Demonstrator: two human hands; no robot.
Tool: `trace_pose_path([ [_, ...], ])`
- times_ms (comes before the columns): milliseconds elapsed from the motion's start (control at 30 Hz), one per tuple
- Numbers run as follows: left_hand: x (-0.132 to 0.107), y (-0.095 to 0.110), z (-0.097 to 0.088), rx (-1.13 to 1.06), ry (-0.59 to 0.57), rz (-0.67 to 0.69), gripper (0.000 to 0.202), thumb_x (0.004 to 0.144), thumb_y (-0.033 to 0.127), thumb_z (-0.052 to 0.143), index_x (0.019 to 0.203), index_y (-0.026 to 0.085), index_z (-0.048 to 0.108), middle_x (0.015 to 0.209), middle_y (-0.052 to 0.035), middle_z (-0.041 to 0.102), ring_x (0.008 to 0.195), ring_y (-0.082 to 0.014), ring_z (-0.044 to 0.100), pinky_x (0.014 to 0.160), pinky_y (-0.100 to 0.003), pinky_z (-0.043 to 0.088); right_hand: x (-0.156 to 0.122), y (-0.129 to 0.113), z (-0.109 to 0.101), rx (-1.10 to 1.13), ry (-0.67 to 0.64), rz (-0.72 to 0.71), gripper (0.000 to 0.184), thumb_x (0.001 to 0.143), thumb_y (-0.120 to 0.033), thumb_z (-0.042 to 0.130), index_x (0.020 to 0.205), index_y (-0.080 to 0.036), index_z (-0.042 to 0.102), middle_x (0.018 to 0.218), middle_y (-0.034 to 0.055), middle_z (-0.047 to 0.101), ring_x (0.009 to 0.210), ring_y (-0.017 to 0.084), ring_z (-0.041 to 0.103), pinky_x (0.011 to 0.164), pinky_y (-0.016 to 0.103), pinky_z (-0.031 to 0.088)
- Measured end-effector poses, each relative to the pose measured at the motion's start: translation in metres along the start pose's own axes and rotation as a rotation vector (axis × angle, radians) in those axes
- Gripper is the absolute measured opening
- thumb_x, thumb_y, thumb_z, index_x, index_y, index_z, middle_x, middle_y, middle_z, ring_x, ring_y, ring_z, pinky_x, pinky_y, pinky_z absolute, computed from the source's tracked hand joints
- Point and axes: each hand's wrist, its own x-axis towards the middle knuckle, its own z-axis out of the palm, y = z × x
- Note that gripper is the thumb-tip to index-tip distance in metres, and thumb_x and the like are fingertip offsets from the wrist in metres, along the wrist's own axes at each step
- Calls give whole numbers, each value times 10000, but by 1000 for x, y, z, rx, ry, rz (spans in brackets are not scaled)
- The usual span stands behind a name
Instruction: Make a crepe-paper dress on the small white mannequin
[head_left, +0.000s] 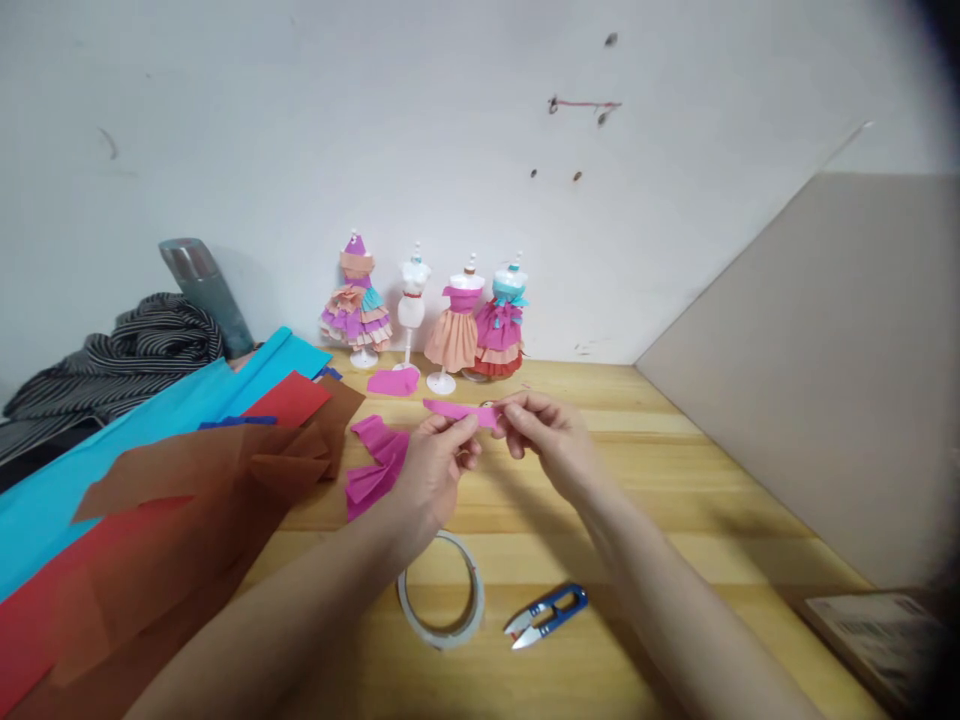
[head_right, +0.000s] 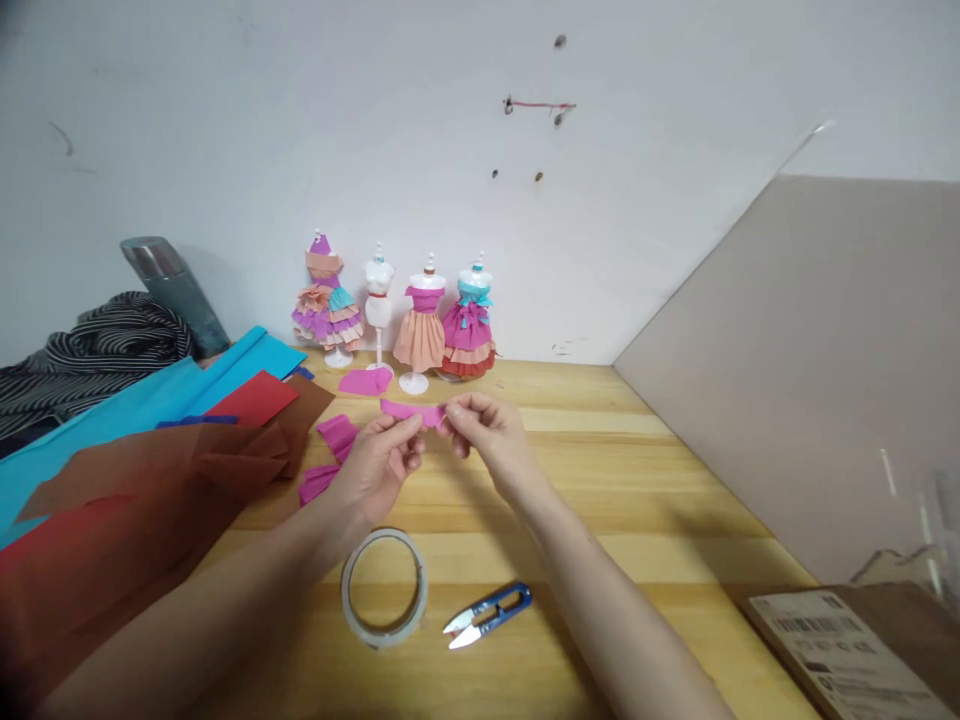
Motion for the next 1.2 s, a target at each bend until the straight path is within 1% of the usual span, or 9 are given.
trace_pose_path([
  [67,2,4,-1,-12,10,29,377,472,281,872,668,131,587,601,26,574,529,-66,495,497,-203,301,-4,-7,-12,-141,-123,-9,279,759,-435,700,771,-162,643,647,7,623,500,98,483,494,243,388],
  [167,5,9,-4,-15,5,49,367,479,269,863,648,136,565,587,26,570,537,-71,517,503,-200,320,-24,-12,-25,-533,-486,40,44,750,-205,659,756,-164,647,671,13,612,586,127,514,555,257,400],
  [267,8,11,-7,-1,-5,65,331,506,256,843,665,132,580,587,20,577,537,-72,525,509,-200,341,-59,-6,-27,-769,-825,54,264,632,-10,605,832,-179,643,960,50,664,811,177,594,689,281,437],
  [300,9,11,-8,7,-7,72,317,516,249,836,668,131,583,582,19,576,535,-73,524,508,-201,344,-72,-1,-27,-792,-858,29,287,607,11,584,819,-181,614,1009,57,650,870,194,591,711,286,438],
  [467,9,12,-6,21,-8,104,245,541,171,795,642,137,574,563,22,569,526,-74,521,501,-200,360,-115,22,-33,-986,-686,54,255,655,-3,505,808,-207,503,909,51,614,824,213,560,691,315,413],
  [633,6,13,-5,80,-11,111,129,624,135,730,674,118,613,589,-12,622,532,-90,565,525,-209,416,-117,34,-39,-967,-563,107,91,808,-146,509,873,-207,493,867,64,598,762,213,539,684,335,416],
  [833,8,13,-8,143,-47,153,125,643,168,735,693,120,632,646,-40,666,575,-114,618,576,-232,474,-86,46,-30,-430,-399,179,152,829,-297,546,796,-216,421,699,-26,428,620,133,395,568,260,345],
  [967,14,14,-12,192,-31,196,147,648,199,741,700,133,619,649,-29,661,563,-108,607,574,-235,477,-49,42,-22,-57,-264,211,239,790,-410,584,865,-208,481,692,-32,433,496,87,285,456,231,201],
  [1200,26,32,-17,273,6,300,165,633,223,737,676,144,598,624,-28,661,549,-100,586,565,-226,455,-2,21,-7,-132,-238,140,396,848,-544,596,852,-151,638,621,-29,411,479,86,317,454,245,175],
])
